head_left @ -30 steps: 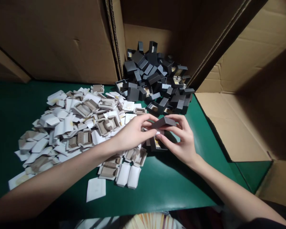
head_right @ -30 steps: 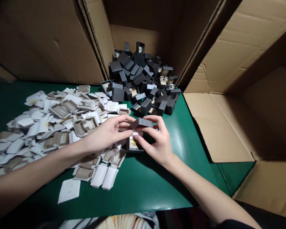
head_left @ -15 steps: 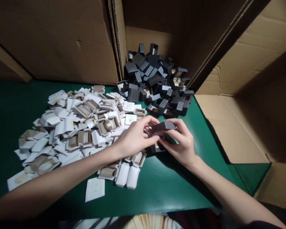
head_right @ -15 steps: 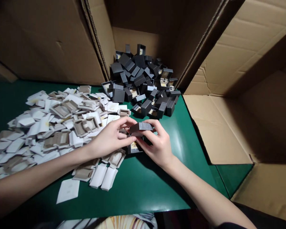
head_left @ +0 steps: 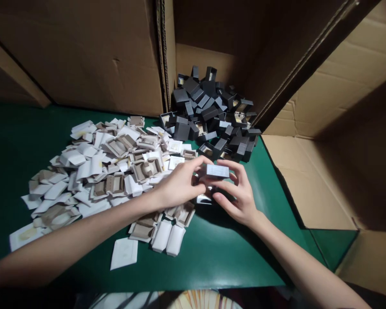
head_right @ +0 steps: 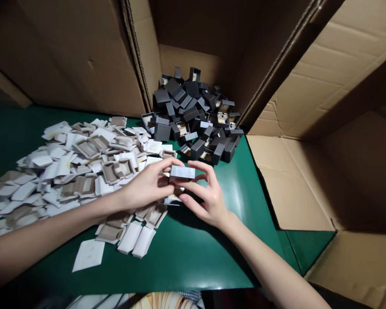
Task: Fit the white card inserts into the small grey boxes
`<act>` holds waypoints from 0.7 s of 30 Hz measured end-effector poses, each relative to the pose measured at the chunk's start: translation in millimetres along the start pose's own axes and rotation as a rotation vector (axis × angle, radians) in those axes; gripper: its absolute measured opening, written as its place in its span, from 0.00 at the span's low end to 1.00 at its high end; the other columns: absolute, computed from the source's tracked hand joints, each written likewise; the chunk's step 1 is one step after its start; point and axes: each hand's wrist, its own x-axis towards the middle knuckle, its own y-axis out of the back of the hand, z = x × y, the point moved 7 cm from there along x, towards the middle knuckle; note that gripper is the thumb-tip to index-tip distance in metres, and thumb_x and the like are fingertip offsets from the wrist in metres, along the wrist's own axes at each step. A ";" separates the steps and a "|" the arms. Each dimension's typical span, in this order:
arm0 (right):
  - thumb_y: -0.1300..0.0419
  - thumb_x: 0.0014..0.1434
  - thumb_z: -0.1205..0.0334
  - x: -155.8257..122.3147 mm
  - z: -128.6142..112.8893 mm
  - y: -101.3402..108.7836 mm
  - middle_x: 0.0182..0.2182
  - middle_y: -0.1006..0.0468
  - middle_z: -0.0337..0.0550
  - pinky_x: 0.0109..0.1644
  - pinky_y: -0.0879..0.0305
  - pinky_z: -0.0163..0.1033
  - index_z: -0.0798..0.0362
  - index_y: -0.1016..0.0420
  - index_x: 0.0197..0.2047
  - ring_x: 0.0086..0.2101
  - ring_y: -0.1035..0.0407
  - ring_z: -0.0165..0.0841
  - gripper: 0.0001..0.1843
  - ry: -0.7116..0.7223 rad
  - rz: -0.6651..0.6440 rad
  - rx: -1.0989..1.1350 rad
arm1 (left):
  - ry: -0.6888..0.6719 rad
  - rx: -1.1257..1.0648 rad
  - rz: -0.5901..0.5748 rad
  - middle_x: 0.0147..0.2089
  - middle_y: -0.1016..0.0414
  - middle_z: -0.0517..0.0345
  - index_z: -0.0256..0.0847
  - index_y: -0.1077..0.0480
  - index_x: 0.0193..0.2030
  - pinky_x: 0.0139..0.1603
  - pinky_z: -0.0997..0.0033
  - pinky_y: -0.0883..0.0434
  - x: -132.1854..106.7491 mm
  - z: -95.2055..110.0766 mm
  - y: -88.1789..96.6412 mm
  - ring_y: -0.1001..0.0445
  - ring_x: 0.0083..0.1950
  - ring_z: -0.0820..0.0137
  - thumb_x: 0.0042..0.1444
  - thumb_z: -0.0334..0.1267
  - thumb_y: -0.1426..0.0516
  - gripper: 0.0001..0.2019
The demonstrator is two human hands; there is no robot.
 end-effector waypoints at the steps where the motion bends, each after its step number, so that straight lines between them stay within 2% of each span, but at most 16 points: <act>1: 0.44 0.59 0.66 -0.7 1.4 3.9 0.56 0.43 0.53 0.50 0.33 0.49 0.50 0.30 0.51 0.57 0.43 0.44 0.17 -0.011 0.037 0.014 | -0.009 -0.016 0.014 0.44 0.29 0.56 0.41 0.37 0.48 0.35 0.76 0.31 1.6 3.5 6.1 0.28 0.39 0.70 0.49 0.29 0.45 0.18; 5: 0.45 0.59 0.68 -2.5 9.4 15.5 0.53 0.39 0.53 0.44 0.31 0.46 0.51 0.34 0.53 0.52 0.39 0.41 0.18 -0.063 0.172 0.042 | -0.038 -0.026 0.185 0.44 0.29 0.54 0.37 0.35 0.47 0.38 0.73 0.29 7.1 17.7 44.1 0.27 0.42 0.68 0.48 0.29 0.43 0.17; 8: 0.45 0.59 0.70 -1.5 17.5 11.7 0.47 0.33 0.51 0.45 0.32 0.44 0.53 0.33 0.48 0.48 0.36 0.37 0.13 -0.112 0.152 0.016 | -0.055 -0.008 0.339 0.44 0.29 0.53 0.35 0.33 0.48 0.48 0.65 0.29 8.1 24.2 72.4 0.28 0.46 0.63 0.45 0.29 0.40 0.20; 10: 0.45 0.60 0.69 -1.4 23.2 4.6 0.43 0.31 0.49 0.47 0.34 0.44 0.54 0.33 0.45 0.45 0.35 0.35 0.10 -0.146 0.087 -0.012 | -0.072 -0.017 0.405 0.45 0.29 0.52 0.34 0.33 0.47 0.53 0.61 0.31 7.9 26.1 85.9 0.29 0.50 0.61 0.44 0.29 0.39 0.20; 12: 0.45 0.61 0.67 -2.3 27.8 -4.6 0.43 0.30 0.49 0.49 0.35 0.45 0.54 0.33 0.47 0.46 0.35 0.35 0.10 -0.170 -0.009 -0.031 | -0.110 -0.041 0.443 0.46 0.29 0.51 0.33 0.33 0.47 0.56 0.60 0.33 7.3 27.8 95.9 0.29 0.51 0.61 0.45 0.30 0.39 0.20; 17: 0.43 0.61 0.57 -6.8 26.3 -29.6 0.57 0.35 0.49 0.60 0.44 0.50 0.51 0.41 0.60 0.58 0.43 0.39 0.25 -0.095 -0.317 -0.086 | -0.142 -0.081 0.530 0.47 0.29 0.50 0.34 0.35 0.49 0.57 0.62 0.33 3.9 26.3 120.6 0.30 0.53 0.62 0.44 0.29 0.39 0.23; 19: 0.42 0.61 0.55 -8.2 26.0 -33.3 0.57 0.35 0.48 0.61 0.45 0.50 0.50 0.40 0.60 0.59 0.44 0.39 0.25 -0.076 -0.364 -0.114 | -0.117 -0.071 0.559 0.47 0.29 0.49 0.34 0.36 0.49 0.55 0.63 0.32 2.9 23.4 130.3 0.30 0.53 0.61 0.43 0.28 0.39 0.23; 21: 0.42 0.61 0.56 -8.7 27.3 -33.4 0.56 0.34 0.47 0.59 0.43 0.49 0.49 0.36 0.57 0.57 0.42 0.38 0.21 -0.081 -0.362 -0.123 | -0.098 -0.063 0.578 0.47 0.30 0.48 0.34 0.37 0.50 0.54 0.63 0.31 2.3 20.3 138.2 0.30 0.52 0.61 0.42 0.28 0.38 0.25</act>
